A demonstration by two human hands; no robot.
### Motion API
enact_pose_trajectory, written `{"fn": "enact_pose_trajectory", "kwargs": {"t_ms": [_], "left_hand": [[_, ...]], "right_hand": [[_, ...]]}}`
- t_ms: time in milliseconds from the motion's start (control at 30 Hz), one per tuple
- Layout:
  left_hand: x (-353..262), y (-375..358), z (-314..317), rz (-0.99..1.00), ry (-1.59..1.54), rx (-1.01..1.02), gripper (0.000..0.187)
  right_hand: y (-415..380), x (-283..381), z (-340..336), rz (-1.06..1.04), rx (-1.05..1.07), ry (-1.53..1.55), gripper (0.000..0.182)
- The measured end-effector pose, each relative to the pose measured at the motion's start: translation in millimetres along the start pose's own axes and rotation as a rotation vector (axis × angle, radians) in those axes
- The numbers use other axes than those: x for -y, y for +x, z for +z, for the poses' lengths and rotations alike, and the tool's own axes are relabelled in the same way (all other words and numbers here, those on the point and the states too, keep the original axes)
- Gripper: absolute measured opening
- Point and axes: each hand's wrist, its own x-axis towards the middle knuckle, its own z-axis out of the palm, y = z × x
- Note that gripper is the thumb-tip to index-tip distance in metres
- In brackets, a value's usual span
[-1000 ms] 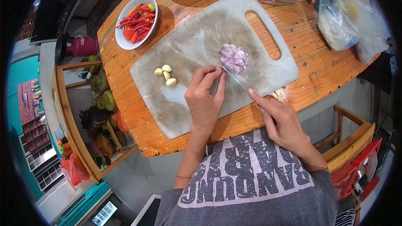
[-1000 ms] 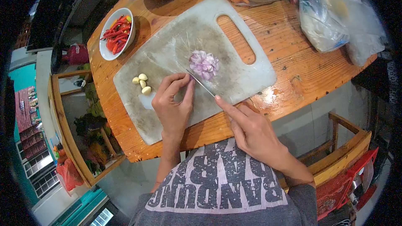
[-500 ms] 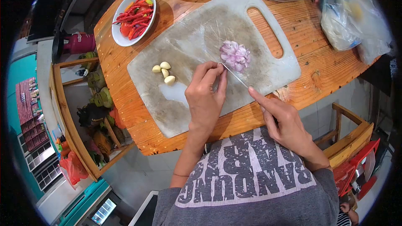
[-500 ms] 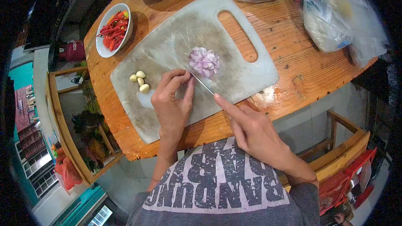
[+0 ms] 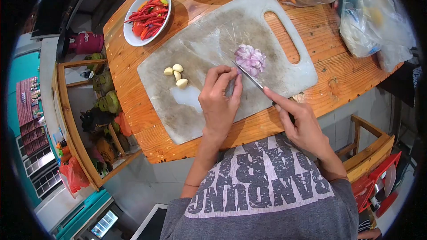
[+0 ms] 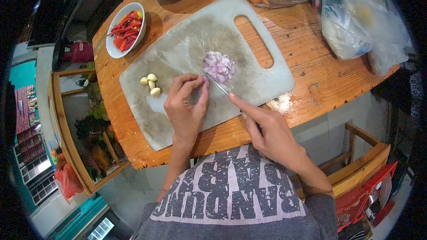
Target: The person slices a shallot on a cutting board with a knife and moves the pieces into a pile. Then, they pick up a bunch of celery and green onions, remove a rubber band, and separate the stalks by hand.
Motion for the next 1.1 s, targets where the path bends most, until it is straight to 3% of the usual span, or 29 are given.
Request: {"fn": "enact_pose_trajectory", "kwargs": {"t_ms": [633,767,1100], "left_hand": [[11.9,-0.7,6.7,0.096,0.014,0.006,0.018],[9.8,-1.6,7.3,0.07,0.006,-0.01,0.017],[13.2,-6.2,12.5,0.043,-0.035,-0.054,0.016]], "right_hand": [[24.1,-17.2,22.5,-0.209,-0.109,-0.022,0.06],[16.0,-12.9,20.4,-0.191,-0.117,-0.123,0.058],[2.3,-3.3,1.2,-0.025,-0.046,-0.006,0.058]]}}
